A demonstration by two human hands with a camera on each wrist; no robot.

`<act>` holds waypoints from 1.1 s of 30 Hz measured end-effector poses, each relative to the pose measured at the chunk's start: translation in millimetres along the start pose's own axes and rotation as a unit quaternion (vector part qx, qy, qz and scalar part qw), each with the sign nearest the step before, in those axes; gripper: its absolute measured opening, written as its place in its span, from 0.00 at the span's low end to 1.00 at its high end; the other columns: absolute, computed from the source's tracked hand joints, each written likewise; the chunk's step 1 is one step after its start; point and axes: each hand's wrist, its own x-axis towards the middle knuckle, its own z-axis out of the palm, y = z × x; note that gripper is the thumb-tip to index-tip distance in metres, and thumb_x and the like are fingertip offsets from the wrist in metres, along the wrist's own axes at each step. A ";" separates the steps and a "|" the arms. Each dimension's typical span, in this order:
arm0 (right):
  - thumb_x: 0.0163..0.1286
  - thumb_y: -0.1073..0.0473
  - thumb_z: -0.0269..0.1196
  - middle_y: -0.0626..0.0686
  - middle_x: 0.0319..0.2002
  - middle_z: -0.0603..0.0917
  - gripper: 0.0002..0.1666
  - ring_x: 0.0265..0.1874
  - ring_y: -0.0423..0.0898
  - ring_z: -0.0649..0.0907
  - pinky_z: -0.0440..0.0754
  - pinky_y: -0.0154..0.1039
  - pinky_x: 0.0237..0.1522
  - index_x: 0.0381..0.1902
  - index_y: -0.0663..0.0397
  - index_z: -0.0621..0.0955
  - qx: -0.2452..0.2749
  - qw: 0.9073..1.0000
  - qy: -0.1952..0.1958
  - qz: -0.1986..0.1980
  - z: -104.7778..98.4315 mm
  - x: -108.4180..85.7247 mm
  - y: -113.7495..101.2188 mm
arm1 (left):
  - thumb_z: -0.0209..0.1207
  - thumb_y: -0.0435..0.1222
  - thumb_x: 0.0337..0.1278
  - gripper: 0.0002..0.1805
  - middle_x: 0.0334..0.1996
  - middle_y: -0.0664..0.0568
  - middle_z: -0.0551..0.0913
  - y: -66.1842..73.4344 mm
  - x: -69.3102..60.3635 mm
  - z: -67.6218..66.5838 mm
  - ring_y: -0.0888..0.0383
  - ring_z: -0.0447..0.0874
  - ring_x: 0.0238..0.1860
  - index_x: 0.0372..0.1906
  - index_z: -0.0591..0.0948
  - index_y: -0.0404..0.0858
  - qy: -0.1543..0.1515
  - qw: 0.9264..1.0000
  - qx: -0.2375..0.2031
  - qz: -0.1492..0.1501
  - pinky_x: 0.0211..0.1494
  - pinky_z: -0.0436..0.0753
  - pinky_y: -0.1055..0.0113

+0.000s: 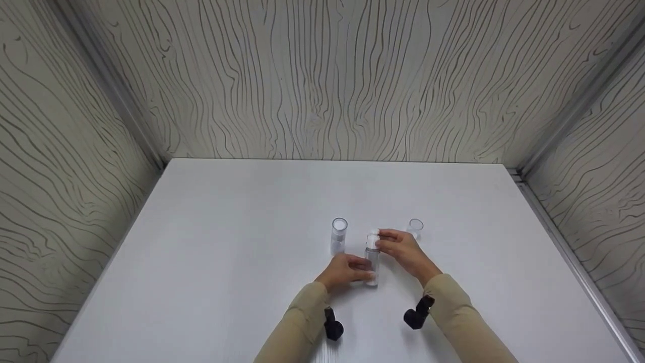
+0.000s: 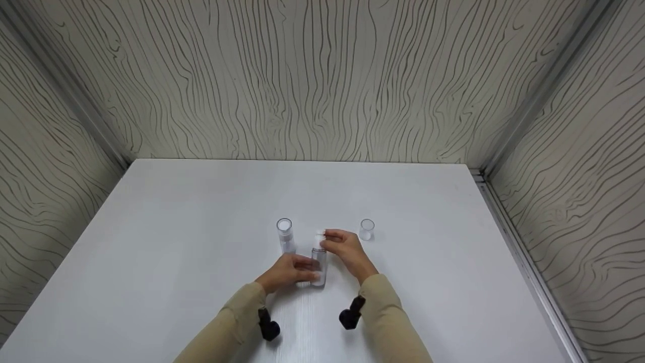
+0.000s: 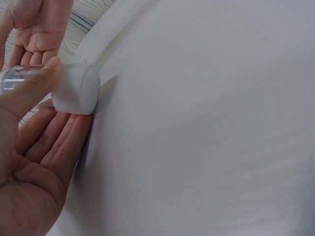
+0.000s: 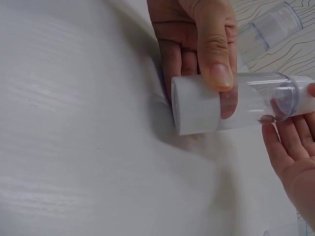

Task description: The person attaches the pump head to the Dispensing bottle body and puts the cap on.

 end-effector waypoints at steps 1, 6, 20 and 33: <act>0.66 0.67 0.59 0.46 0.45 0.85 0.34 0.41 0.30 0.83 0.81 0.23 0.48 0.64 0.83 0.61 -0.003 1.000 0.004 0.000 0.0 -0.1 0.1 | 0.70 0.37 0.49 0.20 0.45 0.41 0.88 0.3 -0.3 0.0 0.50 0.88 0.47 0.48 0.84 0.32 0.000 1.000 -0.002 -0.001 0.48 0.86 0.65; 0.64 0.65 0.62 0.51 0.45 0.86 0.32 0.39 0.30 0.83 0.81 0.23 0.46 0.62 0.79 0.67 -0.032 0.999 0.040 0.011 2.7 -0.3 -0.8 | 0.70 0.36 0.48 0.20 0.45 0.40 0.88 -0.1 -0.9 0.3 0.50 0.88 0.46 0.48 0.84 0.32 0.004 1.000 -0.007 -0.006 0.48 0.86 0.64; 0.59 0.62 0.68 0.63 0.53 0.82 0.33 0.41 0.34 0.80 0.77 0.24 0.44 0.59 0.73 0.72 -0.105 0.986 0.120 0.041 13.7 3.8 -1.2 | 0.70 0.37 0.48 0.21 0.45 0.41 0.88 -1.3 -1.0 0.5 0.50 0.88 0.47 0.49 0.84 0.32 0.003 1.000 0.000 0.007 0.49 0.86 0.64; 0.62 0.58 0.66 0.69 0.61 0.76 0.38 0.52 0.44 0.82 0.80 0.38 0.60 0.65 0.71 0.68 -0.096 0.991 0.082 0.051 8.8 0.2 1.2 | 0.70 0.35 0.48 0.19 0.43 0.39 0.88 -4.2 1.2 1.1 0.50 0.89 0.46 0.47 0.84 0.31 0.000 1.000 -0.013 0.018 0.49 0.86 0.66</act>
